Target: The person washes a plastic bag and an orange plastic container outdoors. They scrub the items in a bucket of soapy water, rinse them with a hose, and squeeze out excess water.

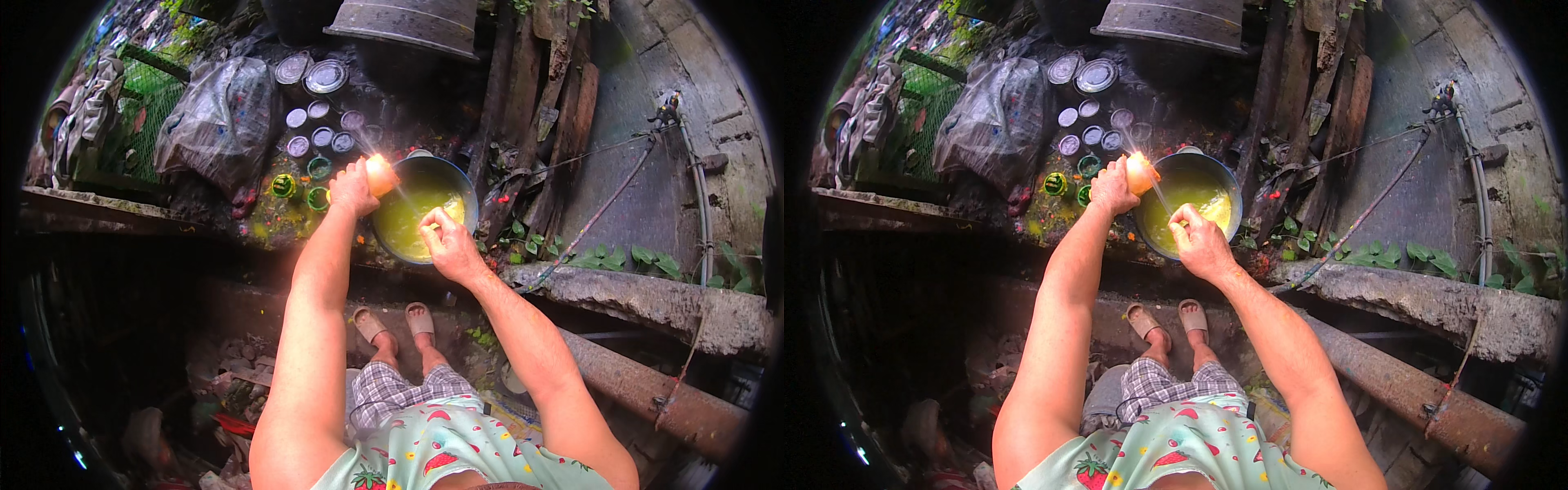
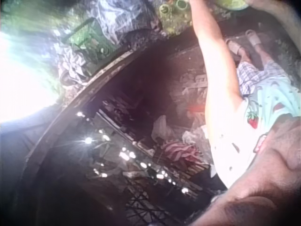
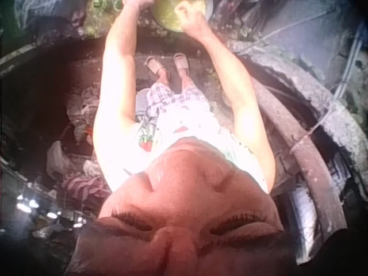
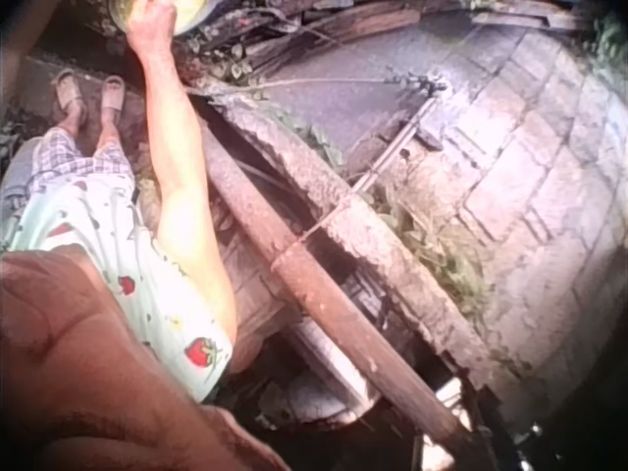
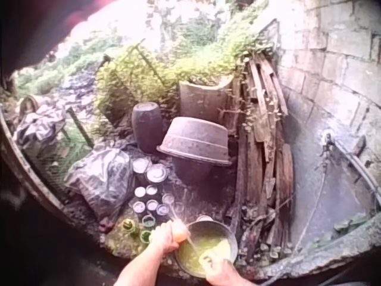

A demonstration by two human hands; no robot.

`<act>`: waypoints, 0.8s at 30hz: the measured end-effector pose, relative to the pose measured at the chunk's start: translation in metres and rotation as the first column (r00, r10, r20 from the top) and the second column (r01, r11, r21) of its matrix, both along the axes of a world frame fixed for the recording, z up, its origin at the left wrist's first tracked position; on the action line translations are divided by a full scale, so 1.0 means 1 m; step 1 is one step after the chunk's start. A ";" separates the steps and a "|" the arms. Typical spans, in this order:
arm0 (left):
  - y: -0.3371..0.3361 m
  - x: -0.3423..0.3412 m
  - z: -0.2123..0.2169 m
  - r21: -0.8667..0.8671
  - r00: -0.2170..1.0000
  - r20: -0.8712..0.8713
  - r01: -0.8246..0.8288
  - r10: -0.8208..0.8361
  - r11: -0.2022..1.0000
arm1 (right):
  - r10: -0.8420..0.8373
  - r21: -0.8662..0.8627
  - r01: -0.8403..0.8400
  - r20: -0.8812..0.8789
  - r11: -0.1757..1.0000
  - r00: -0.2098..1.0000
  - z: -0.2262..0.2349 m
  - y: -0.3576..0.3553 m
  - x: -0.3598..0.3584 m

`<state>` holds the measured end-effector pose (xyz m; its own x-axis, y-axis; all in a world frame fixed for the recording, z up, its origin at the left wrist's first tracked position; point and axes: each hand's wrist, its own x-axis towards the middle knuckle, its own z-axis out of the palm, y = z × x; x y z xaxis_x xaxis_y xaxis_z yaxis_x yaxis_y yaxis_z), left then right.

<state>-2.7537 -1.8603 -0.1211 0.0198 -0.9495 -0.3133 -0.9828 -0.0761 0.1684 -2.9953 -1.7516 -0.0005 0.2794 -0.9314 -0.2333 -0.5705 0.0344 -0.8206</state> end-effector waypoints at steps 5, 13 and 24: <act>0.001 -0.005 0.007 0.028 1.000 0.029 0.009 -0.010 1.000 | -0.016 0.007 0.016 0.024 1.000 1.000 0.000 -0.002 0.000; 0.007 -0.014 0.009 -0.003 0.996 0.087 0.021 -0.020 1.000 | -0.023 0.025 0.023 0.031 0.999 0.999 -0.001 0.000 -0.003; 0.014 -0.015 0.001 -0.124 0.989 0.111 0.114 -0.100 0.986 | 0.002 0.008 -0.002 0.060 1.000 0.998 -0.003 -0.004 -0.002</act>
<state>-2.7685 -1.8467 -0.1200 -0.0583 -0.9802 -0.1892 -0.9967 0.0465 0.0665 -2.9971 -1.7558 -0.0035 0.2951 -0.9289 -0.2239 -0.5203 0.0404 -0.8530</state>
